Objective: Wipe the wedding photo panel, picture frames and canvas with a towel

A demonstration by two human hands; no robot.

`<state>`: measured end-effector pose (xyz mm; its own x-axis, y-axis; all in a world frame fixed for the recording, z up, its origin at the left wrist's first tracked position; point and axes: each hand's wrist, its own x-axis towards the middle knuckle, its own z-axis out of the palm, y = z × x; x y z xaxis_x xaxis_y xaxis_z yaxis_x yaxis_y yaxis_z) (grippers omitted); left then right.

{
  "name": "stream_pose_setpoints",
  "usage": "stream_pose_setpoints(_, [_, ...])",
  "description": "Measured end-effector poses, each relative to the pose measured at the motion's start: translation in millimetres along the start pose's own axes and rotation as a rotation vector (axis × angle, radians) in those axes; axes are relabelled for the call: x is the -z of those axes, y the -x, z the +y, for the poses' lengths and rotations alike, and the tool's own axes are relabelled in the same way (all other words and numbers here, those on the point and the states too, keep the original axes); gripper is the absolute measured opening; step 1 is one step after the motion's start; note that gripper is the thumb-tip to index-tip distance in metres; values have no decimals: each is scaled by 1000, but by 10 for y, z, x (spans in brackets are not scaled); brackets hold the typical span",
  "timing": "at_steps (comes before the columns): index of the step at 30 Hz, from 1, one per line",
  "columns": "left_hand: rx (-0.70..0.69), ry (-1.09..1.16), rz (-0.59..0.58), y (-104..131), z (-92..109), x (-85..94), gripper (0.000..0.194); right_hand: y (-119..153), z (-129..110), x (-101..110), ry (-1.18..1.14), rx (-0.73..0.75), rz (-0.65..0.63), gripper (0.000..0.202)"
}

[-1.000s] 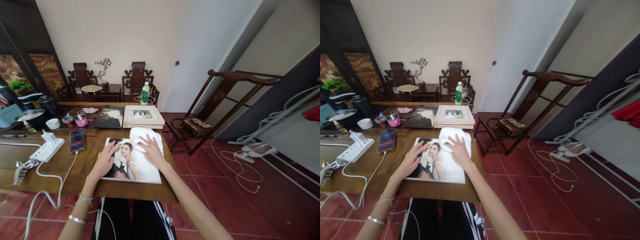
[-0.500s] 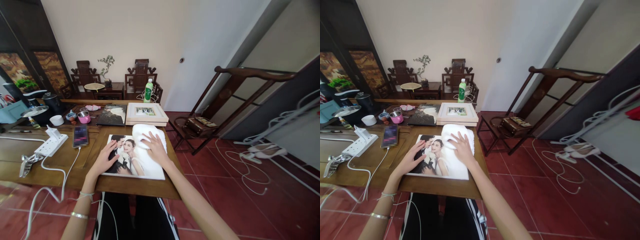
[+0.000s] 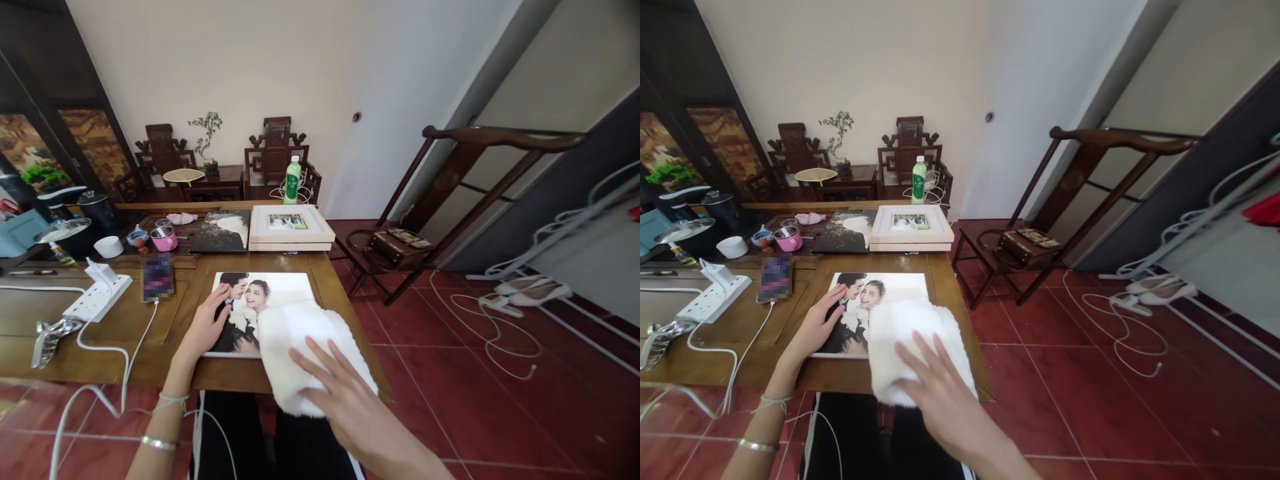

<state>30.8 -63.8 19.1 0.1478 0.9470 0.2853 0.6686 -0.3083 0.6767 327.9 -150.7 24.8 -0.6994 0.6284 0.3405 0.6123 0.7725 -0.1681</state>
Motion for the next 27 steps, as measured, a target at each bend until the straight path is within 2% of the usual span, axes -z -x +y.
stream_pose_setpoints(2, [-12,-19,11,-2,-6,0,44,86,-88,31,-23,21,-15,60])
stream_pose_setpoints(5, [-34,-61,11,-5,-36,0,43,-14,-10,52,-44,-26,-70,63])
stream_pose_setpoints(13, [-70,-85,-1,1,-49,8,42,-903,822,-75,-33,-183,-109,69])
stream_pose_setpoints(17, [-62,-82,15,-8,-57,6,42,-1117,988,-86,-4,-198,-129,68])
stream_pose_setpoints(21, [-64,-77,38,-12,-78,-5,41,-903,801,-42,31,-140,-152,66])
stream_pose_setpoints(27, [-46,-81,58,-9,-71,-28,41,-178,181,-38,16,9,-58,59])
